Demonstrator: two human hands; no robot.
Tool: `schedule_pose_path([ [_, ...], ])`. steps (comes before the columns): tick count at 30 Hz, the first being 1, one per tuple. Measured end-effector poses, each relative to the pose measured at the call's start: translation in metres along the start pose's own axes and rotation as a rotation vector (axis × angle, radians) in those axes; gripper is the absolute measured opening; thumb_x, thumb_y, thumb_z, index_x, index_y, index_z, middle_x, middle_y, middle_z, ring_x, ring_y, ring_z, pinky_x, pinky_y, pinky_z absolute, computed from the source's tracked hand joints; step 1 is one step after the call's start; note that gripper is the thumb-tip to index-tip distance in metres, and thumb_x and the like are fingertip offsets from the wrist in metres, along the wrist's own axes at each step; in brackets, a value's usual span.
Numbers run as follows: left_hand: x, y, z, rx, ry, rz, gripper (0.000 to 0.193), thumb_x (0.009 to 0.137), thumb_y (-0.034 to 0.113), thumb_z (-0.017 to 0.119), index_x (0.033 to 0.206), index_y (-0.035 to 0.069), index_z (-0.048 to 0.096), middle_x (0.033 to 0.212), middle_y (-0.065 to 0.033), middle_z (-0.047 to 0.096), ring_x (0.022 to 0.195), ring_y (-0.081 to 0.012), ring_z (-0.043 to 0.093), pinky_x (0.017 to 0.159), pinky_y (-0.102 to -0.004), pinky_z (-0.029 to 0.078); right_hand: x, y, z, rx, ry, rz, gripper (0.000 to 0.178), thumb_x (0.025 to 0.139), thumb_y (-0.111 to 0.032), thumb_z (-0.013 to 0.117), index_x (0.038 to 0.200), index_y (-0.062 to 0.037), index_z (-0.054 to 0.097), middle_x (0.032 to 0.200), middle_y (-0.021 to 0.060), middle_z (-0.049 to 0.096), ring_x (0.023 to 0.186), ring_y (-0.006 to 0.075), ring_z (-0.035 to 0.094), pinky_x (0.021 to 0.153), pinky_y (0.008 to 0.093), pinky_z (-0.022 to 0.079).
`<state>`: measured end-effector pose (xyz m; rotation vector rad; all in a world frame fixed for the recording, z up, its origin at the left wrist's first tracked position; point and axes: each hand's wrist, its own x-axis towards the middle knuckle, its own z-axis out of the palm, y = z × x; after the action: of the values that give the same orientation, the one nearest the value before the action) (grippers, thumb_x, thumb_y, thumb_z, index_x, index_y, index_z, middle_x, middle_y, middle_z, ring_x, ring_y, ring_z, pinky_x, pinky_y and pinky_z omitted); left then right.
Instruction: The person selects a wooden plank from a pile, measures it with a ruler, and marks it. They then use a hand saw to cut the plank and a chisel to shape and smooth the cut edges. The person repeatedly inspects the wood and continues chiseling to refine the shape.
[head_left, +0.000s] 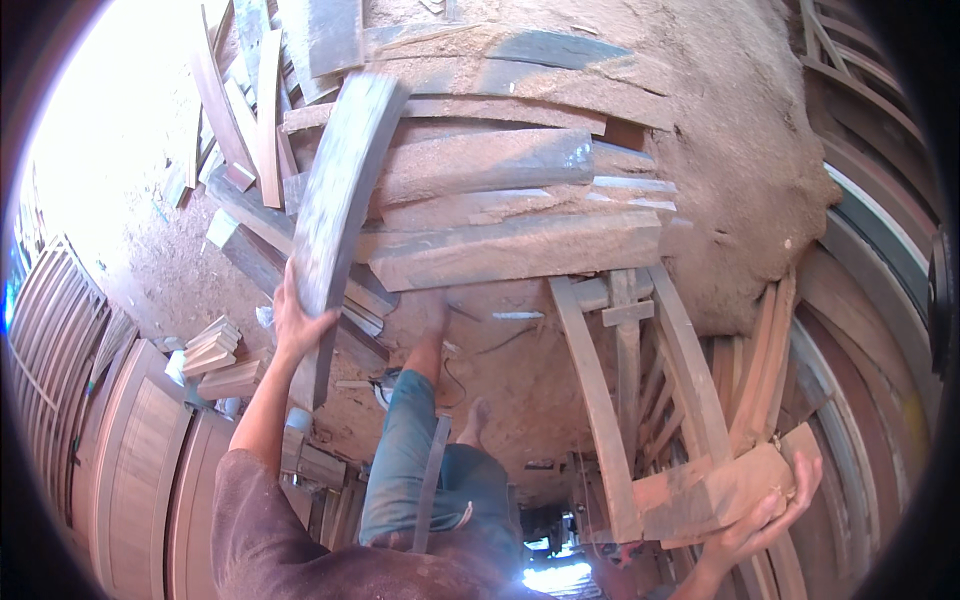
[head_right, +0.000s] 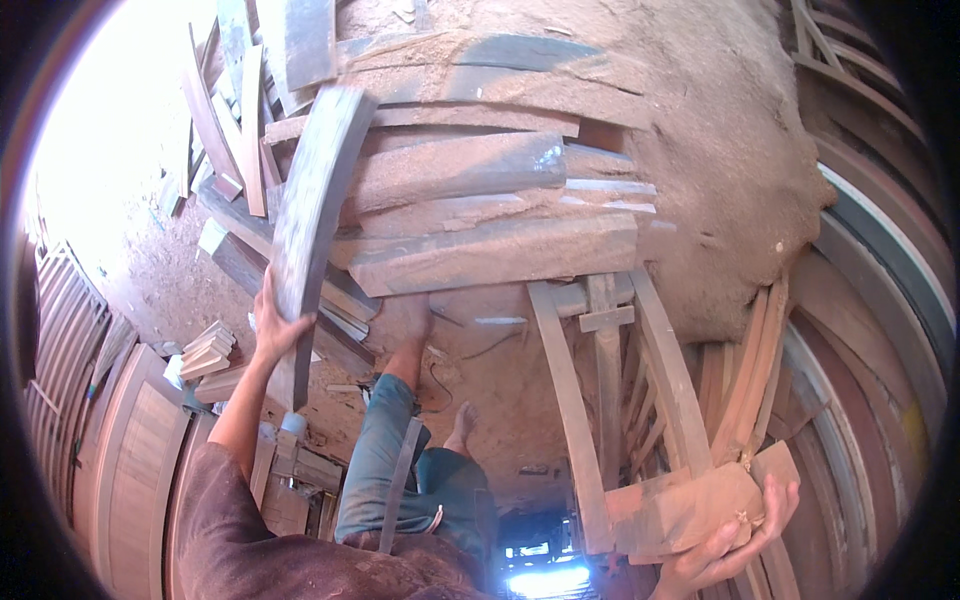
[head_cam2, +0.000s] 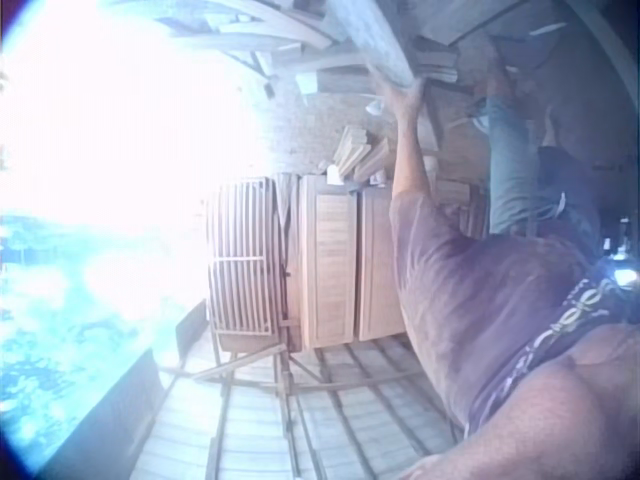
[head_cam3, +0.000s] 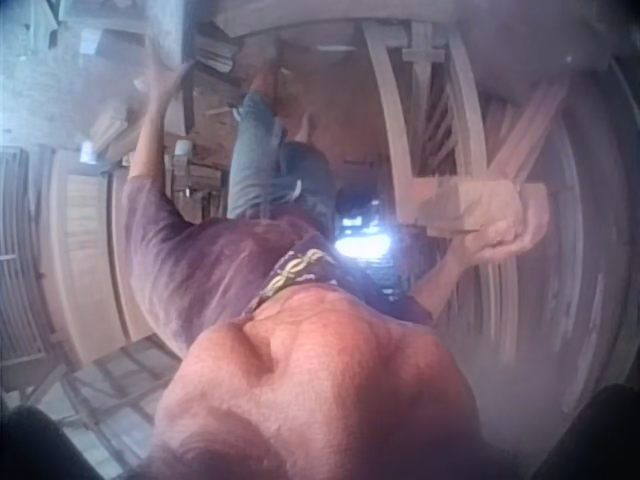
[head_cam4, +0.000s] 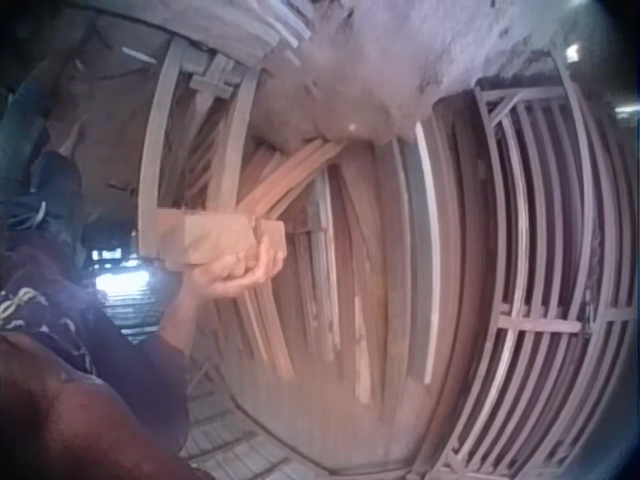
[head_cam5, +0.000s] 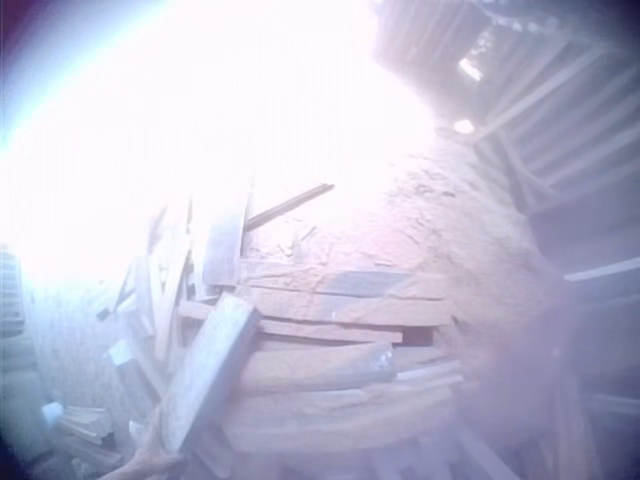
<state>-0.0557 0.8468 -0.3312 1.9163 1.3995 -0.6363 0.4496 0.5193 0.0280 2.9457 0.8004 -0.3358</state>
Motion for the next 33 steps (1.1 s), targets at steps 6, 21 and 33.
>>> schedule_pose_path([
  [6,-0.035,-0.078,0.028,0.327,-0.141,-0.339,0.131,0.074,0.037,0.091,0.171,0.009,0.008,0.159,-0.0296,0.038,0.144,-0.0508,0.044,0.114,-0.0584,0.044,-0.002,0.003,0.000,0.021,0.017,0.017,0.054,0.108,-0.029,0.038,0.147,0.0061,0.051,0.148,0.0194,0.056,0.152,0.0456,0.038,0.125,0.0603,0.029],
  [21,0.209,0.474,0.149,0.145,-0.119,0.936,0.095,0.090,0.024,0.080,0.168,0.008,0.029,0.169,-0.0205,0.033,0.156,-0.0376,0.036,0.125,-0.0544,0.034,-0.028,0.067,-0.011,0.071,0.100,-0.207,0.057,0.101,-0.047,0.047,0.131,0.0010,0.056,0.130,0.0232,0.064,0.147,0.0472,0.042,0.120,0.0644,0.033],
  [33,0.290,0.603,0.286,0.729,0.159,1.125,0.074,0.101,0.016,0.059,0.166,0.004,0.028,0.163,-0.0180,0.040,0.154,-0.0313,0.035,0.124,-0.0479,0.028,0.008,0.037,-0.014,0.039,-0.090,0.050,0.057,0.102,-0.045,0.050,0.134,0.0012,0.056,0.132,0.0229,0.064,0.147,0.0480,0.042,0.121,0.0646,0.032],
])
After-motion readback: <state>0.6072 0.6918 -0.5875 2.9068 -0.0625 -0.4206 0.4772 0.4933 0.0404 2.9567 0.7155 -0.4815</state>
